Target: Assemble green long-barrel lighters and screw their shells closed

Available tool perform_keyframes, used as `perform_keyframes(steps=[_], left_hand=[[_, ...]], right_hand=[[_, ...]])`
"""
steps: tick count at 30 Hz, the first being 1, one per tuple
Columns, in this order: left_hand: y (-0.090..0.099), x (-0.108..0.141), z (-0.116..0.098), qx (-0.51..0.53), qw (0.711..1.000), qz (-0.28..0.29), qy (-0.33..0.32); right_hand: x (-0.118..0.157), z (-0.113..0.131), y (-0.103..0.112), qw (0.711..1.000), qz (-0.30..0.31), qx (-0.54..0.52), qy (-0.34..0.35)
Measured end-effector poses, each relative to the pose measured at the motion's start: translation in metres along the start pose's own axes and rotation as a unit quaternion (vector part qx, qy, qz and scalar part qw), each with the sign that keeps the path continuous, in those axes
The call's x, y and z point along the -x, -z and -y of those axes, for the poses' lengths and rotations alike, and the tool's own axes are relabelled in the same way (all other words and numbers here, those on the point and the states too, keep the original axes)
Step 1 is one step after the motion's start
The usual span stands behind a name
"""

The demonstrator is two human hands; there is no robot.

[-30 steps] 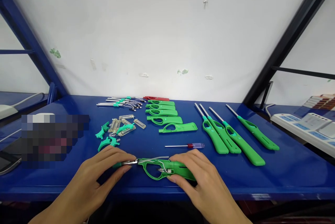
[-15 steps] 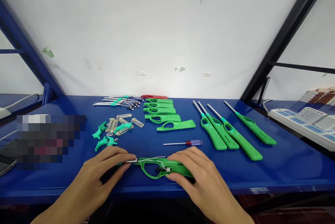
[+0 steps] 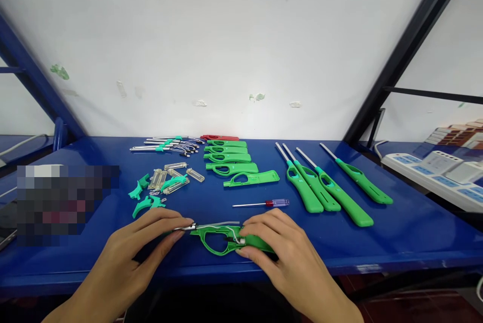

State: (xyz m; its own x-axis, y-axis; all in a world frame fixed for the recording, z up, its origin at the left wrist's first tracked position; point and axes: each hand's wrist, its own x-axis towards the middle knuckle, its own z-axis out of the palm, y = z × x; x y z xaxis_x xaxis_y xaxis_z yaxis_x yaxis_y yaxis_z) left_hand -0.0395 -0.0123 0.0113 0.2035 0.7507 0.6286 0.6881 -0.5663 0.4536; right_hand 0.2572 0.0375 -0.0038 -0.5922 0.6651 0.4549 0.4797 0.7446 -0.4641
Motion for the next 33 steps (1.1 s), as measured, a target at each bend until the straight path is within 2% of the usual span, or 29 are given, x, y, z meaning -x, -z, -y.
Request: perform_keyframes(steps=[3, 14, 23, 29, 33], left_hand=[[-0.0034, 0.0011, 0.0018, -0.005, 1.000, -0.001, -0.009], [-0.0048, 0.0019, 0.0074, -0.012, 0.998, 0.057, 0.003], [-0.0042, -0.0021, 0.0066, -0.021, 0.998, 0.059, -0.001], [-0.0055, 0.0002, 0.0070, -0.035, 0.997, 0.059, 0.022], [-0.0061, 0.0001, 0.0036, -0.048, 0.997, 0.064, 0.007]], right_hand=[[0.0006, 0.0005, -0.0002, 1.000, -0.001, 0.000, -0.003], [0.0022, -0.0006, 0.0005, 1.000, 0.000, 0.009, -0.002], [0.0023, -0.0001, 0.0002, 1.000, -0.002, 0.019, 0.005], [0.0007, 0.0026, 0.0020, 1.000, 0.002, 0.025, -0.005], [0.0012, 0.0031, 0.0021, 0.999, 0.001, 0.035, 0.002]])
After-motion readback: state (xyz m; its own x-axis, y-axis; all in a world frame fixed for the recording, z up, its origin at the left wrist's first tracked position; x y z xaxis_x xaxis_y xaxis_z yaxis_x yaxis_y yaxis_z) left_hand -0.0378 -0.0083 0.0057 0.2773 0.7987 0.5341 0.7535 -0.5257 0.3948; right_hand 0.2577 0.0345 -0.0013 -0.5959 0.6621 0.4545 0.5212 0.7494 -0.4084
